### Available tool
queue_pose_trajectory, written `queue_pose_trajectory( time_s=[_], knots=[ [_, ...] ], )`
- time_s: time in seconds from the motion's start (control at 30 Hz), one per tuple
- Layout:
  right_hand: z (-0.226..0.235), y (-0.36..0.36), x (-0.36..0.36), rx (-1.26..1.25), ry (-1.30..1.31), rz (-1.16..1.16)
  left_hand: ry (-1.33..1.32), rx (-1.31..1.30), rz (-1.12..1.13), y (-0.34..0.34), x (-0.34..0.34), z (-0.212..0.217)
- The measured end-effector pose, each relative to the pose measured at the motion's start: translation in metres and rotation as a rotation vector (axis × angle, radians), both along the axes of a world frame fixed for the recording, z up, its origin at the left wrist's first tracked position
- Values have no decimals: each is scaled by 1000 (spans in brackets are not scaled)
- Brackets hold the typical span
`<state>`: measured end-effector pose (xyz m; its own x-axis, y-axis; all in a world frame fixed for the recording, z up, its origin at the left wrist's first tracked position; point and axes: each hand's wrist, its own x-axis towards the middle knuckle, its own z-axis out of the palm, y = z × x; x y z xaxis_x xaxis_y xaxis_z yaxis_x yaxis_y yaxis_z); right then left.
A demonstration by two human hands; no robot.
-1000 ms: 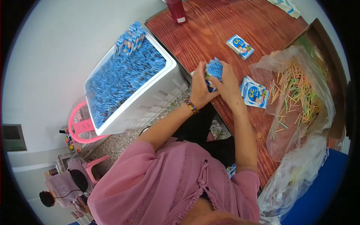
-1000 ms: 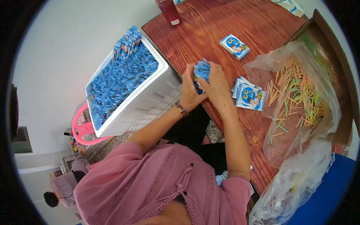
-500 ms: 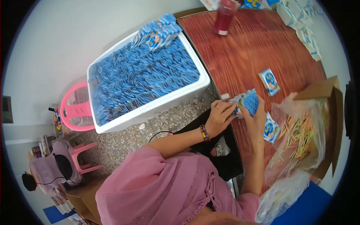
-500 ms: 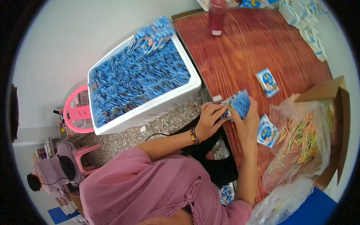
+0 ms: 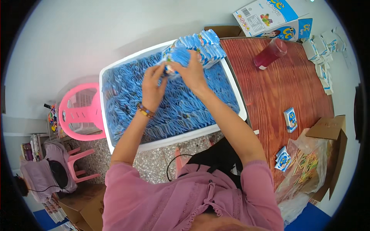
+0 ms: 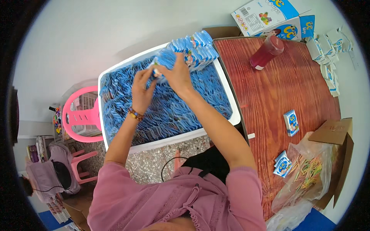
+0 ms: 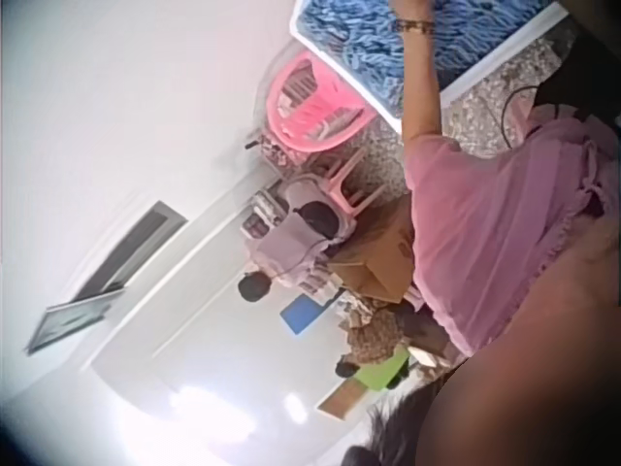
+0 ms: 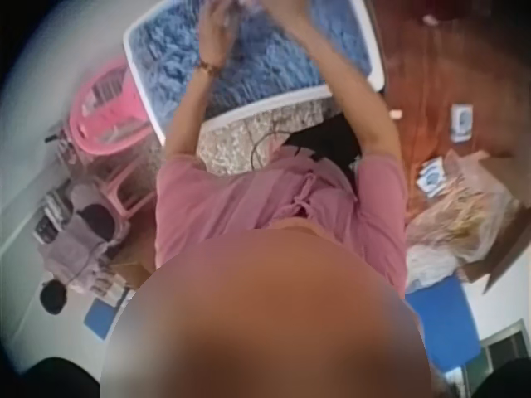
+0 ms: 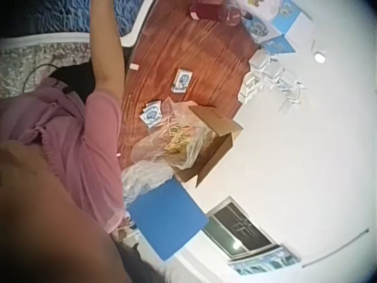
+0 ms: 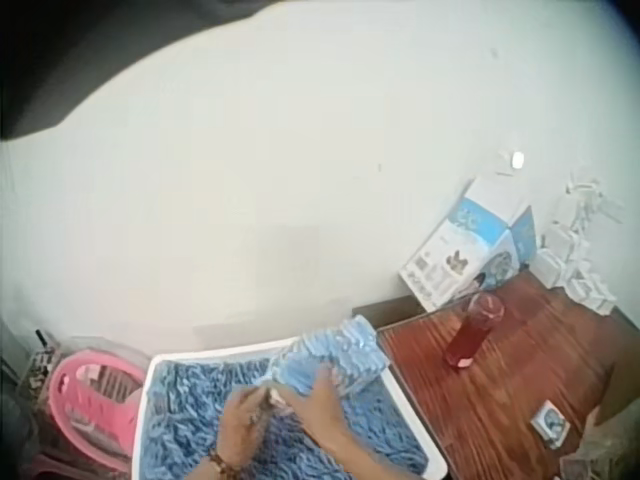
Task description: Packaging small wooden sticks or toothpicks into plastic packets at a workspace.
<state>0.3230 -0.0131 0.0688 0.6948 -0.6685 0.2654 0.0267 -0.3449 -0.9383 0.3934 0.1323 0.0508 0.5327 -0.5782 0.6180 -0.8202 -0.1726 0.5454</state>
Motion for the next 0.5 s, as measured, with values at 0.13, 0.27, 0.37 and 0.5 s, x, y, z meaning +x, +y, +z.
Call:
queue_pose_trajectory(
  time_s=[0.13,0.27,0.37,0.5],
  knots=[
    [-17,22,66,117,36,73,-31,49,55,21,57,-14],
    [-39,23,102,46,22,102,34,56,82,27,93,-39],
    [-42,23,117,16,63,114,13,71,105,22,111,-56],
    [-40,17,120,-97,257,63,33,131,61,14,125,-59]
  ],
)
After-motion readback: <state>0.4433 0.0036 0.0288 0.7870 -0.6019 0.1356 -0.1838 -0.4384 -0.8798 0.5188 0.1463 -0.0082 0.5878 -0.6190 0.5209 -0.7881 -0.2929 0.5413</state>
